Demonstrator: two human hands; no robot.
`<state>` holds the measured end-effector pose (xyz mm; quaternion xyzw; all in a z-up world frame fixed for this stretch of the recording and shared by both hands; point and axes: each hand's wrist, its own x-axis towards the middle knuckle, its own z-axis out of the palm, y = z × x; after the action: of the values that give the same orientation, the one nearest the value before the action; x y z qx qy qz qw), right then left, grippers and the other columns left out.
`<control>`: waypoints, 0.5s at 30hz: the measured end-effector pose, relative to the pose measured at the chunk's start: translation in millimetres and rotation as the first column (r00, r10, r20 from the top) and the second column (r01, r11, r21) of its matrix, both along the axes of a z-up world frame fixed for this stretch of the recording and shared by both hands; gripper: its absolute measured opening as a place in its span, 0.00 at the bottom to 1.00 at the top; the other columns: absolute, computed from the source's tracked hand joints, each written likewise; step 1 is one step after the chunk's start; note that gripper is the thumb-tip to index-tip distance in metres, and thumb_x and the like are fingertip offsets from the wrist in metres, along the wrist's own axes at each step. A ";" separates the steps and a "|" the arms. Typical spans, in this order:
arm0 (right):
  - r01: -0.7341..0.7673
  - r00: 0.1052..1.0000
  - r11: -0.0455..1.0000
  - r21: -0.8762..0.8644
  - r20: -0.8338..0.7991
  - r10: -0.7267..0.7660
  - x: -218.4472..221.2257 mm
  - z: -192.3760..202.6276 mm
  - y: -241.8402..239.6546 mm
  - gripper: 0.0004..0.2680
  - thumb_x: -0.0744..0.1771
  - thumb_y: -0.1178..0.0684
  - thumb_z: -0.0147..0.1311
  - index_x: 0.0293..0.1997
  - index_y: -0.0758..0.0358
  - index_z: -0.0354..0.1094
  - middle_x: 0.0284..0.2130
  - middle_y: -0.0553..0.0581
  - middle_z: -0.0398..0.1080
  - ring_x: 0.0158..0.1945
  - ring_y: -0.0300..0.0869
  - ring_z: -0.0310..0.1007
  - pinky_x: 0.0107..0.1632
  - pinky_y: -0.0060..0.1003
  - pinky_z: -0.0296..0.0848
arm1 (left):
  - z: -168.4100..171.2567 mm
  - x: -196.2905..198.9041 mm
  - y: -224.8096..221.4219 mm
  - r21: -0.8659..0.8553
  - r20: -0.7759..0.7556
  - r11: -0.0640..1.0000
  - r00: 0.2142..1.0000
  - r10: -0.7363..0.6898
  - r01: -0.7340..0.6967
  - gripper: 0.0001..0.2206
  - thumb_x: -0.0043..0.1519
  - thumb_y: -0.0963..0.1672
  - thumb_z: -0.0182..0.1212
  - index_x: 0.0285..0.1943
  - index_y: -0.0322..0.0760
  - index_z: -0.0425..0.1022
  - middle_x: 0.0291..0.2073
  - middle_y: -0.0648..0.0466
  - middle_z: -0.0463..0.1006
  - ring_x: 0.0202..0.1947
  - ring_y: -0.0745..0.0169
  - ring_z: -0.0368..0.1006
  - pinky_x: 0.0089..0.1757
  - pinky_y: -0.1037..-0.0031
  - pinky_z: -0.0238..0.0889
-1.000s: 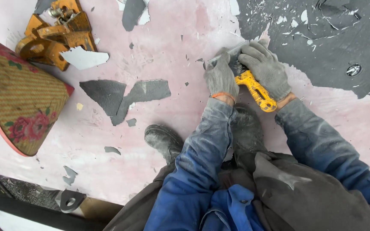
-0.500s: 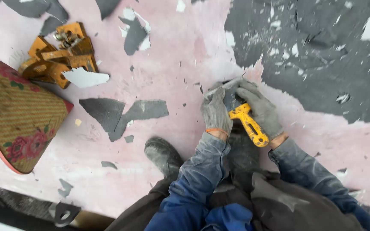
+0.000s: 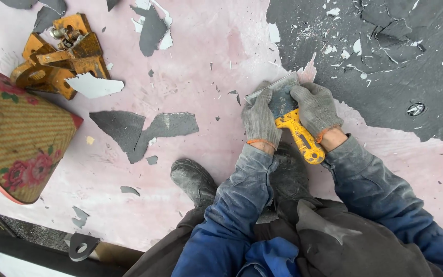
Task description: Scraping a dark coating or paint off a large flat surface using a hand-held scraper tool.
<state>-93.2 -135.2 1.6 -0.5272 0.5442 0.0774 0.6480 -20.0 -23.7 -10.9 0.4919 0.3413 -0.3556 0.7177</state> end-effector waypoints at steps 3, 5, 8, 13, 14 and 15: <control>0.100 0.994 0.987 0.129 0.026 -0.105 2.1 11.7 0.4 0.13 0.67 0.48 0.52 0.42 0.71 0.73 0.29 0.56 0.73 0.29 0.41 0.73 0.33 0.38 0.73 | 2.1 -3.5 0.3 0.098 0.032 0.992 0.996 -0.083 0.080 0.14 0.67 0.42 0.62 0.56 0.23 0.76 0.39 0.48 0.78 0.35 0.58 0.74 0.34 0.68 0.71; 0.026 0.999 1.000 -0.017 0.042 -0.025 -11.1 -26.8 -4.6 0.12 0.67 0.49 0.54 0.42 0.71 0.74 0.30 0.56 0.75 0.33 0.40 0.75 0.37 0.37 0.74 | -17.4 -4.1 -3.4 0.037 0.058 0.999 0.998 -0.013 0.010 0.13 0.64 0.41 0.62 0.54 0.24 0.76 0.40 0.46 0.81 0.37 0.58 0.77 0.38 0.68 0.74; -0.273 0.940 0.833 -0.482 0.050 0.337 -25.7 -49.0 -3.9 0.09 0.69 0.52 0.54 0.43 0.70 0.76 0.34 0.59 0.77 0.39 0.44 0.77 0.42 0.38 0.75 | -19.5 4.2 -12.3 -0.021 0.053 0.999 0.998 0.033 -0.032 0.12 0.64 0.40 0.62 0.53 0.25 0.76 0.41 0.46 0.81 0.38 0.58 0.78 0.40 0.68 0.75; -0.253 0.942 0.858 -0.447 0.088 0.323 -13.1 -31.7 -9.8 0.09 0.70 0.52 0.51 0.44 0.67 0.75 0.35 0.62 0.76 0.35 0.48 0.77 0.40 0.43 0.75 | -1.9 -0.9 -12.5 -0.001 0.238 0.998 0.969 -0.059 0.061 0.12 0.68 0.39 0.60 0.58 0.24 0.77 0.47 0.48 0.79 0.43 0.62 0.76 0.44 0.72 0.72; -0.183 0.972 0.930 -0.319 0.085 0.221 -19.9 -41.4 -4.8 0.08 0.69 0.52 0.53 0.44 0.66 0.76 0.35 0.62 0.77 0.37 0.48 0.78 0.42 0.42 0.75 | 7.0 -4.4 -8.0 0.013 0.149 1.000 0.989 -0.025 0.023 0.13 0.64 0.39 0.59 0.57 0.25 0.76 0.47 0.47 0.80 0.44 0.60 0.78 0.45 0.71 0.75; -0.103 0.992 0.981 -0.166 0.048 0.113 -29.1 -46.5 -0.2 0.07 0.67 0.53 0.56 0.43 0.65 0.76 0.36 0.63 0.78 0.40 0.49 0.79 0.44 0.42 0.75 | 8.4 -9.1 -2.1 0.049 0.038 0.999 0.999 0.007 -0.009 0.14 0.61 0.38 0.57 0.56 0.25 0.75 0.47 0.46 0.82 0.44 0.58 0.81 0.46 0.69 0.77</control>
<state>-122.3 -135.4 -44.9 -0.6094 0.5007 0.0526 0.6125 -29.1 -25.8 -2.5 0.5149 0.3381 -0.3349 0.7130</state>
